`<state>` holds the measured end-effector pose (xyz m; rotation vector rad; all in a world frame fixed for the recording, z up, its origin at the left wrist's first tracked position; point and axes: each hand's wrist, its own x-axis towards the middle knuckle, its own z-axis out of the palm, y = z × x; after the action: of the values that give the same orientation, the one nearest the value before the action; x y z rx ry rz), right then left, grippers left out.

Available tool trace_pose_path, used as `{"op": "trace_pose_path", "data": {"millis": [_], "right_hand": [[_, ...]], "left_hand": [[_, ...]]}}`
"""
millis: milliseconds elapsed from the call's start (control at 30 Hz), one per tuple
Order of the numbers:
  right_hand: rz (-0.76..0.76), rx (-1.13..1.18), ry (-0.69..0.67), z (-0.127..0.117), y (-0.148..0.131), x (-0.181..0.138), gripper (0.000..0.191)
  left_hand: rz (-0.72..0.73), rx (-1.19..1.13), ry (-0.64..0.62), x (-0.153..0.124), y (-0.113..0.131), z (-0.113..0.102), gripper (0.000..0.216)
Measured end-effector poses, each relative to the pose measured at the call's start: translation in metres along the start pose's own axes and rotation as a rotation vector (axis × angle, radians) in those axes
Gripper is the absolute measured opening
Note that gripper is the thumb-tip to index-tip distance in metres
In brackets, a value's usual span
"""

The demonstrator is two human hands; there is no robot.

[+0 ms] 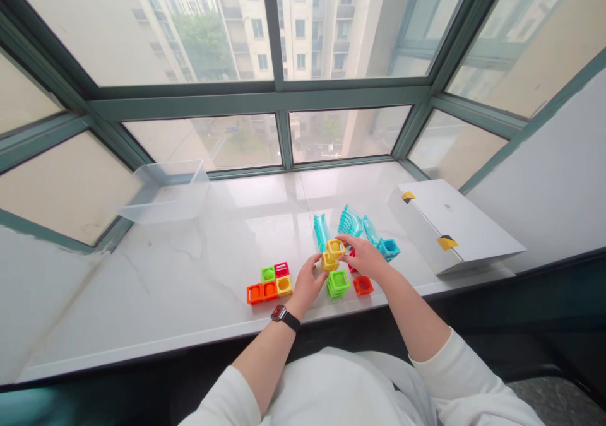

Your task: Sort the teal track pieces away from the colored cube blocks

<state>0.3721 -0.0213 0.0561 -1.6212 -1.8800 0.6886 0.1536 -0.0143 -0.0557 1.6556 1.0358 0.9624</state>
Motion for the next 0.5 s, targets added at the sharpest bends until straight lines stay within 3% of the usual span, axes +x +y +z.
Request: {"op": "trace_pose_path", "data": {"millis": [500], "right_hand": [[-0.044,-0.081,-0.026,0.014,0.012,-0.003,0.053]], "left_hand": [[0.019,-0.006,-0.009,0.005,-0.005,0.001,0.047]]}}
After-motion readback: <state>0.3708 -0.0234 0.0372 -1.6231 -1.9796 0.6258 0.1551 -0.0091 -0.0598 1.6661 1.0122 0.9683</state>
